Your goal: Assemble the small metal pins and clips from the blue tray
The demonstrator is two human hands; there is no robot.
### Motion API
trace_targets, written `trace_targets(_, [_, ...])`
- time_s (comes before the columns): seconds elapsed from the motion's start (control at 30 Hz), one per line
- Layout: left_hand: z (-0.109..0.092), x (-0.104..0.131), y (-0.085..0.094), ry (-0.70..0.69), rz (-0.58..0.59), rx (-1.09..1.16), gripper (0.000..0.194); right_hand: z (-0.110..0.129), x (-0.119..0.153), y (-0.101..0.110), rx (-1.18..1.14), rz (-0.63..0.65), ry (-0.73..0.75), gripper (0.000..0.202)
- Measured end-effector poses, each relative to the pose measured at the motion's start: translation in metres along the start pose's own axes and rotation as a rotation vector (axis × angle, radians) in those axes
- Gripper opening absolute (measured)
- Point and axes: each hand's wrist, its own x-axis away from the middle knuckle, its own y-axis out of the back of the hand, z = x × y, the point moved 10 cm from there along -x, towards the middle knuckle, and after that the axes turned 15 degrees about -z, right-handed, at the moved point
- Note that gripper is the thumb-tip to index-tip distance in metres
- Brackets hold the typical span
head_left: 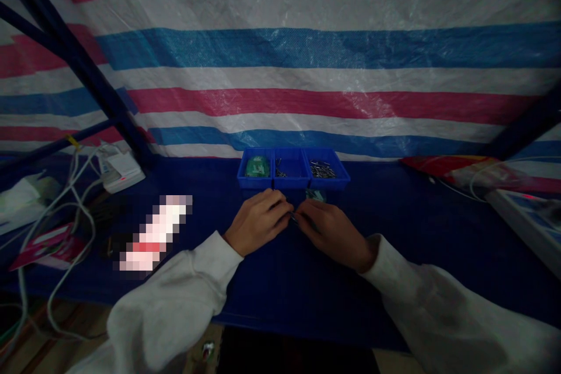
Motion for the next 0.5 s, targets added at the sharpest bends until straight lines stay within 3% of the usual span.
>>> trace_targets(0.13, [0.003, 0.003, -0.003, 0.021, 0.021, 0.009, 0.012, 0.006, 0.001, 0.002, -0.002, -0.002, 0.009, 0.016])
trace_targets(0.23, [0.012, 0.004, -0.003, 0.115, 0.007, 0.07, 0.012, 0.003, 0.001, 0.006, -0.026, -0.037, -0.04, 0.011])
trace_targets(0.4, [0.025, 0.005, -0.003, 0.311, -0.007, 0.156, 0.022, -0.006, 0.001, 0.007, -0.025, -0.075, -0.087, 0.021])
trace_targets(0.5, [0.023, 0.005, -0.003, 0.315, -0.005, 0.192, 0.023, -0.007, 0.001, 0.005, -0.008, -0.063, -0.085, 0.021])
